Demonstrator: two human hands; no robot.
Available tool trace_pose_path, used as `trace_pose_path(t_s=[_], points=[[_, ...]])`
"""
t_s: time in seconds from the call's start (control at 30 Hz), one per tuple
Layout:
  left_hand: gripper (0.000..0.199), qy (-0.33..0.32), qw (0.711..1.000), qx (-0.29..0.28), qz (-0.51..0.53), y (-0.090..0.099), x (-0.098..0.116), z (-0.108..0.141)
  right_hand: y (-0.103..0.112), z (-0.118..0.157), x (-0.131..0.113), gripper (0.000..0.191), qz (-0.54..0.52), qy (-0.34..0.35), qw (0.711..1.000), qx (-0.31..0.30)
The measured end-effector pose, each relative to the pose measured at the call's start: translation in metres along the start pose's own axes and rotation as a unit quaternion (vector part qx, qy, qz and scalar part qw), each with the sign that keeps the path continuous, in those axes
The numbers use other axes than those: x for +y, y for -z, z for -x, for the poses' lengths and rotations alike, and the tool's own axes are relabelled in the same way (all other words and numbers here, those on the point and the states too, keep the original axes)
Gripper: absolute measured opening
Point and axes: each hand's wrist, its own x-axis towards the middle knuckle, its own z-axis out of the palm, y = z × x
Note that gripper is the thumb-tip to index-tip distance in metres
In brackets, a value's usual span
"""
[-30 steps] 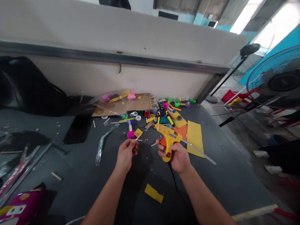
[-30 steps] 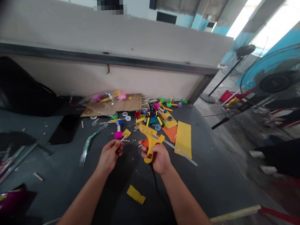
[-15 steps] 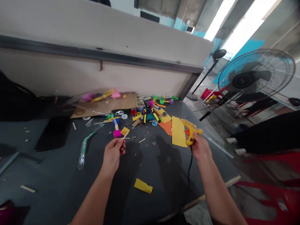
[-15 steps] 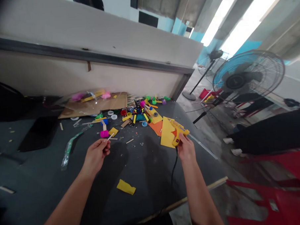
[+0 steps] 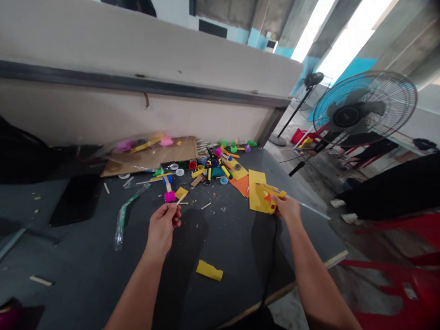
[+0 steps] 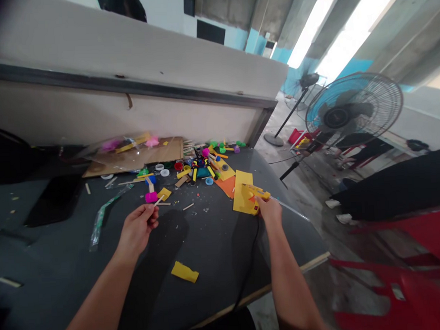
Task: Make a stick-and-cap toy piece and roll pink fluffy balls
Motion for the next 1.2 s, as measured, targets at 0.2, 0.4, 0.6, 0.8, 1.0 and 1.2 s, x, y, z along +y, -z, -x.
trace_pose_path(t_s=[0.2,0.4,0.6,0.8,1.0,1.2], points=[[0.022,-0.009,1.0,-0.007,-0.014,0.0,0.003,0.003,0.022,0.02,-0.018,0.038,0.137,-0.002,0.99,0.021],[0.022,-0.008,0.997,-0.035,-0.066,-0.003,0.001,0.006,-0.022,0.076,-0.087,0.014,0.032,0.349,0.936,-0.041],[0.024,-0.014,0.994,-0.054,-0.095,-0.001,-0.002,0.007,-0.095,0.099,-0.124,0.015,-0.008,0.487,0.852,-0.19],[0.025,-0.015,0.992,-0.055,-0.114,0.0,-0.003,0.004,-0.109,0.093,-0.117,0.011,-0.04,0.469,0.858,-0.204],[0.025,-0.036,0.979,-0.06,-0.191,-0.003,-0.005,0.006,-0.102,0.107,-0.122,0.016,-0.147,0.361,0.895,-0.219],[0.025,-0.054,0.968,-0.078,-0.233,-0.007,-0.006,0.009,-0.092,0.128,-0.134,0.014,-0.348,0.235,0.857,-0.297]])
